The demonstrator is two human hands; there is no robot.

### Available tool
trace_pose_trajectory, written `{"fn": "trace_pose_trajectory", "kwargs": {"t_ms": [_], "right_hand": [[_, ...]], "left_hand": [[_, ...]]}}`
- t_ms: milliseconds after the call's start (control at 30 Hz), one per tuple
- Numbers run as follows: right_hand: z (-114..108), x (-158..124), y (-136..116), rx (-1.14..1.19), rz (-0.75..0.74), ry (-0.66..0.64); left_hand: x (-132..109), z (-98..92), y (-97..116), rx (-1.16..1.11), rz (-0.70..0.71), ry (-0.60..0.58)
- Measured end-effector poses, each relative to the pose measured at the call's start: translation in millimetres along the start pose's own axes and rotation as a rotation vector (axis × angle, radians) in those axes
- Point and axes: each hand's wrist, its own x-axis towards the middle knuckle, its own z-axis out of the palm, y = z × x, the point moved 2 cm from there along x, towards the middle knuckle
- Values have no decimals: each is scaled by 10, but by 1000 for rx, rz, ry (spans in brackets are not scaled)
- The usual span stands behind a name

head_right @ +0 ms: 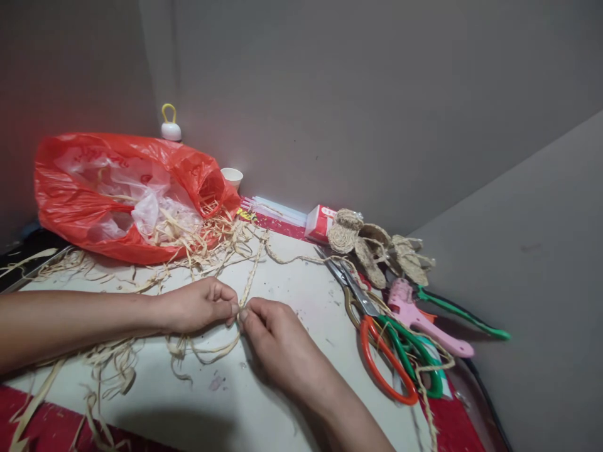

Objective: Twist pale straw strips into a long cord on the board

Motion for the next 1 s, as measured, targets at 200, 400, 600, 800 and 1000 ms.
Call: {"fn": "trace_pose_trajectory", "kwargs": {"t_ms": [200,400,600,800,1000], "right_hand": [[237,-61,-168,-217,-89,35],[286,-134,-421,-707,12,73],[469,-181,-506,-957,85,105],[827,-403,-551,-924,81,106],[875,-1194,-881,-271,-46,-147]], "left_hand": [[-25,1,0,-172,-42,1],[-85,-64,53,-364,-145,-90],[-141,-65,59,-484,-129,-190],[-136,-64,-13,-532,-124,-239],[-87,-118,-71,-543,-133,-308]]}}
